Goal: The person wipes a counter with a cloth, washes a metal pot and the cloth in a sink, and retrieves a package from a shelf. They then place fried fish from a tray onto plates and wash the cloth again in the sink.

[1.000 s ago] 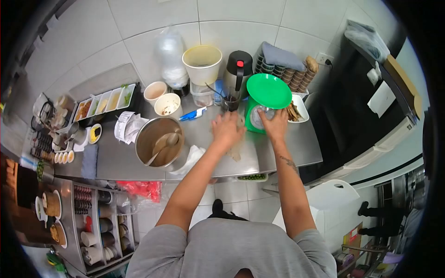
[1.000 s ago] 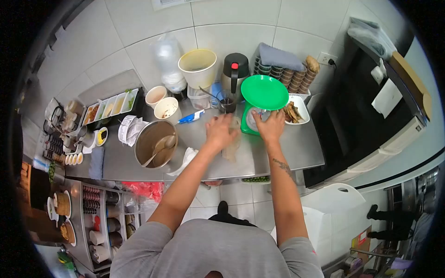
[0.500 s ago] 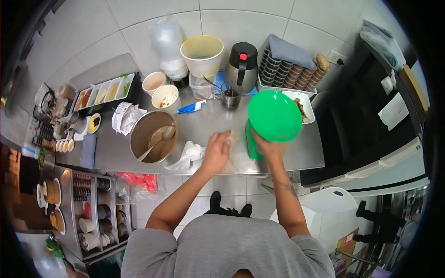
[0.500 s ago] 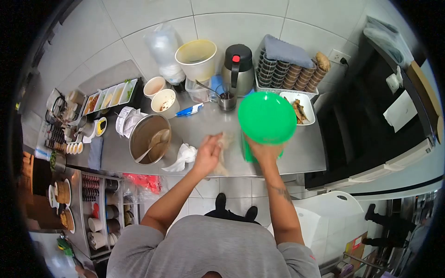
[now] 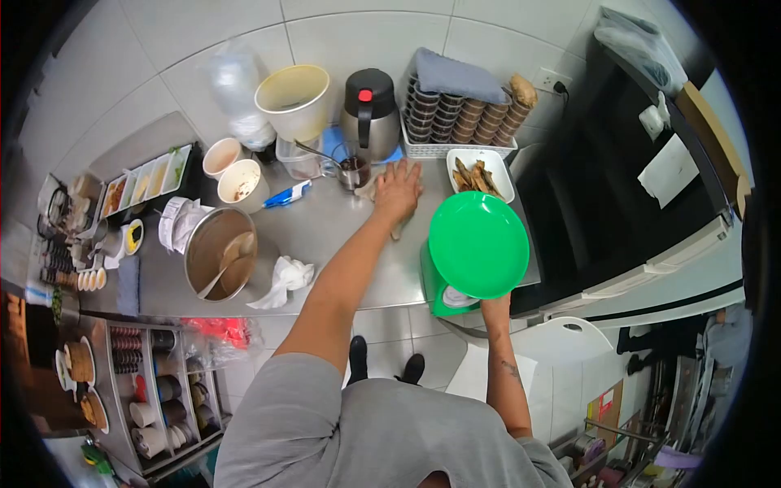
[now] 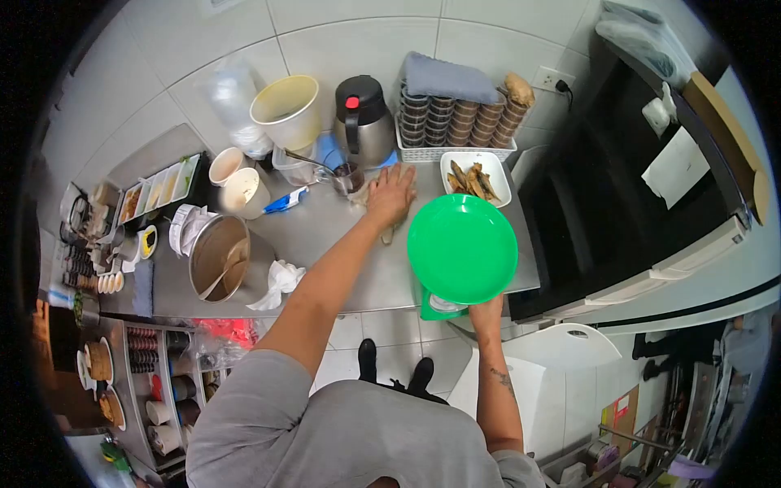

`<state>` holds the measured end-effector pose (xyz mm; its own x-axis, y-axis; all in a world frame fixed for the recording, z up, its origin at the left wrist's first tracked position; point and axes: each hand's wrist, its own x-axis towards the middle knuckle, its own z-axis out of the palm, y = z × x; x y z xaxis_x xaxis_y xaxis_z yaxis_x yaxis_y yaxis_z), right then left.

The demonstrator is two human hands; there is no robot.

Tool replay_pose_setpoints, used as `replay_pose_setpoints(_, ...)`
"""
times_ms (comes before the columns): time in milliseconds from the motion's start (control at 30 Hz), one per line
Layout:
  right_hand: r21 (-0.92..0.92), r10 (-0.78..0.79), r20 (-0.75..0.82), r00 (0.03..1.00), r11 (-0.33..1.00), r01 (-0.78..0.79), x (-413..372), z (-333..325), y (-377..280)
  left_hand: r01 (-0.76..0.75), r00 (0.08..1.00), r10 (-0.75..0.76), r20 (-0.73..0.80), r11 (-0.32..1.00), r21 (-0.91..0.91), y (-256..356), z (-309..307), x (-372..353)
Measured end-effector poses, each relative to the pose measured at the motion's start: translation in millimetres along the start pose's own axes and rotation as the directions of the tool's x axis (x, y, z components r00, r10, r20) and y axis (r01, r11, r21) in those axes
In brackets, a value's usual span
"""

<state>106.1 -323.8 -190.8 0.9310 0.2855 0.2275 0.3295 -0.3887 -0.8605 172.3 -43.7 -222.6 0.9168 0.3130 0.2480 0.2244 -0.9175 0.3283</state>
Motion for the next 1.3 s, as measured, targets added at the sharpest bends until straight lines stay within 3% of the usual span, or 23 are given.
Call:
replay_pose_setpoints(67,0.068,-0.007,-0.098,0.995,0.998,0.014,-3.2,3.2,17.9,0.01,0.997,-0.015,-0.07,0.998,-0.062,-1.1,8.3,4.4)
replay_pose_setpoints(167,0.141,0.087,0.061,0.994,0.985,-0.095,-4.3,-6.8,5.8,-0.125,0.992,0.121,-0.037,0.981,-0.149,4.0,-8.2,-43.9)
replay_pose_setpoints(233,0.149,0.198,0.166,0.966,0.963,-0.223,0.9,-5.7,-6.6,-0.12,0.993,0.113,-0.041,0.921,-0.37,12.0,-22.5,-85.2)
replay_pose_setpoints(267,0.146,0.253,0.215,0.943,0.947,-0.287,0.3,-4.7,-10.1,-0.075,0.994,0.026,-0.107,0.874,-0.48,18.1,-21.3,-109.1)
replay_pose_setpoints(300,0.19,0.222,0.172,0.96,0.948,-0.254,-2.0,4.3,-11.3,-0.047,0.983,-0.065,-0.17,0.811,-0.583,22.8,-20.2,-124.4)
replay_pose_setpoints(367,0.271,0.17,0.088,0.981,0.944,-0.188,-14.2,28.8,-13.9,0.057,0.951,-0.298,-0.086,0.441,-0.896,29.4,-11.7,-138.8)
replay_pose_setpoints(433,0.336,0.207,0.157,0.966,0.908,-0.249,-15.7,31.9,-22.1,0.096,0.923,-0.385,0.007,0.213,-0.972,31.8,-25.7,-144.4)
replay_pose_setpoints(500,0.396,0.249,0.206,0.946,0.863,-0.313,-12.1,31.5,-37.9,0.12,0.929,-0.369,0.022,0.244,-0.962,28.7,-51.1,-144.4)
replay_pose_setpoints(600,0.493,0.299,0.217,0.929,0.788,-0.369,1.5,30.7,-57.5,-0.088,0.947,-0.25,-0.202,0.404,-0.911,37.4,-83.2,-136.7)
replay_pose_setpoints(667,0.571,0.284,0.185,0.941,0.748,-0.338,10.7,41.0,-55.2,-0.11,0.948,-0.22,-0.231,0.453,-0.885,29.9,-86.5,-124.9)
replay_pose_setpoints(767,0.446,0.242,0.081,0.967,0.859,-0.253,27.2,63.1,-61.9,-0.109,0.941,-0.21,-0.266,0.556,-0.824,15.2,-86.0,-107.7)
replay_pose_setpoints(867,0.411,0.091,-0.001,0.996,0.908,-0.083,60.8,92.2,-40.7,-0.101,0.948,-0.174,-0.266,0.63,-0.77,0.9,-83.4,-90.2)
replay_pose_setpoints(967,0.532,0.02,0.022,1.0,0.846,-0.029,86.9,104.0,-46.4,-0.131,0.957,-0.11,-0.267,0.66,-0.74,-5.8,-89.5,-84.7)
replay_pose_setpoints(1000,0.494,0.016,0.0,1.0,0.869,-0.014,95.0,109.0,-45.8,-0.149,0.958,-0.085,-0.273,0.667,-0.73,-7.0,-92.7,-82.5)
replay_pose_setpoints(1100,0.366,-0.006,-0.041,0.999,0.93,0.02,112.8,119.5,-44.9,-0.18,0.906,-0.083,-0.414,0.811,-0.557,-31.1,-101.5,-92.2)
replay_pose_setpoints(1167,0.285,-0.027,-0.038,0.999,0.958,0.037,116.0,122.1,-55.2,0.161,0.887,-0.288,-0.36,0.926,-0.342,-52.3,-105.4,-103.8)
replay_pose_setpoints(1200,0.284,-0.027,-0.065,0.997,0.958,0.045,113.3,121.2,-52.9,0.328,0.852,-0.385,-0.353,0.92,-0.212,-57.8,-103.5,-108.0)
replay_pose_setpoints(1300,0.284,-0.039,-0.148,0.988,0.956,0.08,107.5,120.7,-48.2,0.44,0.819,-0.406,-0.405,0.898,-0.009,-68.9,-50.8,-122.6)
